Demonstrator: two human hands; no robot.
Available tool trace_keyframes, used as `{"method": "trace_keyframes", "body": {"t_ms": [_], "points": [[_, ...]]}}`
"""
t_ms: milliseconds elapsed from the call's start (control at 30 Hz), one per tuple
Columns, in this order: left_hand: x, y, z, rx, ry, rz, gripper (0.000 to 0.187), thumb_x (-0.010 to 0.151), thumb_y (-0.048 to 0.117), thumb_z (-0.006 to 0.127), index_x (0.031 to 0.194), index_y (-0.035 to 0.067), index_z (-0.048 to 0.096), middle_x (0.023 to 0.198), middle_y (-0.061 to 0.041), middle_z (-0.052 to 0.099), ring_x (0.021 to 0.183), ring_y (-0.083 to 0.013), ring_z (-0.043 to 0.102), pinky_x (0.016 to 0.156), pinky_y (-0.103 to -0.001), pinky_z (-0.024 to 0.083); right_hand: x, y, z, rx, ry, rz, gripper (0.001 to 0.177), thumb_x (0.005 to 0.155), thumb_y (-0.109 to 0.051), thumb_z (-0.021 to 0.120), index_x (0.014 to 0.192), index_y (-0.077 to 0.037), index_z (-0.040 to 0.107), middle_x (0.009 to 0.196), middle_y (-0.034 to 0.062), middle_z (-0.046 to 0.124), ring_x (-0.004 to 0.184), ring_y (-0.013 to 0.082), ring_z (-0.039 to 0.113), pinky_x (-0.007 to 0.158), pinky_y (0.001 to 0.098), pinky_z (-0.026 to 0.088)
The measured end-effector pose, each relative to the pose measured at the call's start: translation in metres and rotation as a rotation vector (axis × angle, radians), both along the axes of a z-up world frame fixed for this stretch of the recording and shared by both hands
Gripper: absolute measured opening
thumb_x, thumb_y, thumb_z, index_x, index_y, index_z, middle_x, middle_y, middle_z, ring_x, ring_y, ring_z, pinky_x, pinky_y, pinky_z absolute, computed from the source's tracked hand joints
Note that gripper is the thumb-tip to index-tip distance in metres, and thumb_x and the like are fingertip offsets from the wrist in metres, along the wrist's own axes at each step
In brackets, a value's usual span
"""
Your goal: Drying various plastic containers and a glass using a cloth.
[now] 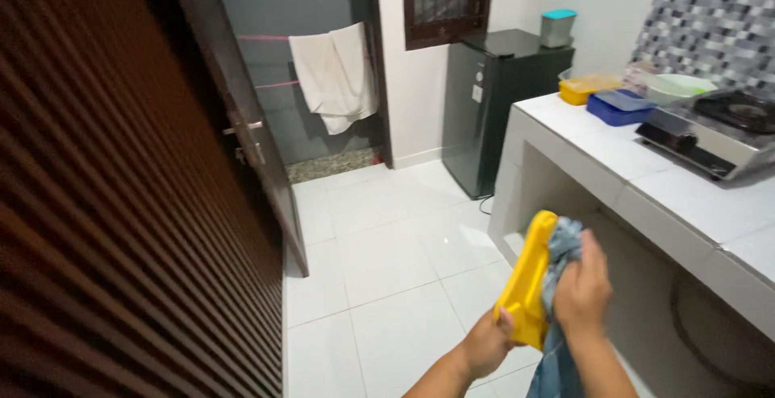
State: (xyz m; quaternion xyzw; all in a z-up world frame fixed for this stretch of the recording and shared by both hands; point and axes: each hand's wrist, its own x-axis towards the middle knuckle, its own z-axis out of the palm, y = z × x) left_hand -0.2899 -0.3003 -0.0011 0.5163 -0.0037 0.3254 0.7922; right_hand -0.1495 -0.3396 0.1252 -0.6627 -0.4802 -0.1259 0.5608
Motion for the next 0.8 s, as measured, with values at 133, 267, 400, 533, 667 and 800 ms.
{"method": "trace_keyframes", "body": {"t_ms": [133, 267, 400, 533, 667, 800], "points": [[0.022, -0.003, 0.019, -0.007, -0.063, -0.011, 0.089, 0.094, 0.075, 0.045, 0.152, 0.007, 0.042, 0.130, 0.002, 0.063, 0.116, -0.0109, 0.062, 0.100, -0.029, 0.052, 0.010, -0.017, -0.023, -0.060, -0.009, 0.101, 0.060, 0.094, -0.001, 0.044, 0.154, 0.000, 0.042, 0.145, 0.0266, 0.053, 0.131, 0.0418, 0.056, 0.111, 0.0462, 0.043], [0.059, -0.008, -0.012, 0.169, 0.076, 0.058, 0.080, 0.104, 0.070, 0.044, 0.154, 0.006, 0.045, 0.109, 0.003, 0.054, 0.093, -0.0066, 0.049, 0.082, -0.024, 0.044, 0.040, -0.025, 0.011, 0.171, -0.369, 0.145, 0.057, 0.100, -0.008, 0.039, 0.156, 0.004, 0.037, 0.144, 0.0314, 0.053, 0.129, 0.0466, 0.054, 0.109, 0.0467, 0.042], [0.071, -0.030, 0.015, 0.483, 0.126, 0.152, 0.074, 0.110, 0.061, 0.042, 0.156, 0.004, 0.039, 0.115, 0.005, 0.054, 0.099, -0.0045, 0.048, 0.090, -0.022, 0.045, 0.068, -0.036, 0.051, -0.206, 0.664, 0.046, 0.050, 0.107, -0.025, 0.033, 0.145, -0.005, 0.056, 0.124, 0.0244, 0.066, 0.106, 0.0335, 0.064, 0.097, 0.0446, 0.050], [0.106, -0.012, 0.019, 0.457, 0.270, 0.174, 0.075, 0.110, 0.054, 0.042, 0.163, 0.001, 0.038, 0.106, -0.009, 0.053, 0.093, -0.0157, 0.047, 0.085, -0.029, 0.045, 0.121, -0.011, -0.062, -0.322, 0.702, 0.021, 0.049, 0.113, -0.032, 0.030, 0.136, 0.004, 0.055, 0.121, 0.0261, 0.067, 0.105, 0.0306, 0.065, 0.094, 0.0455, 0.051], [0.107, -0.009, 0.045, 0.822, 0.276, 0.376, 0.080, 0.106, 0.050, 0.049, 0.164, 0.003, 0.020, 0.160, -0.029, 0.037, 0.150, -0.0354, 0.036, 0.122, -0.044, 0.033, 0.104, -0.037, -0.029, 0.044, 1.034, 0.622, 0.053, 0.110, -0.041, 0.033, 0.144, -0.005, 0.052, 0.114, 0.0130, 0.063, 0.099, 0.0239, 0.060, 0.094, 0.0416, 0.049], [0.099, -0.026, 0.076, 1.182, 0.563, 0.333, 0.080, 0.100, 0.055, 0.051, 0.169, 0.021, 0.028, 0.171, -0.033, 0.023, 0.151, -0.0578, 0.023, 0.117, -0.069, 0.021, 0.111, -0.052, 0.016, 0.372, 1.141, 0.761, 0.050, 0.101, -0.034, 0.039, 0.135, -0.001, 0.053, 0.122, 0.0112, 0.070, 0.107, 0.0231, 0.073, 0.094, 0.0354, 0.059]]}}
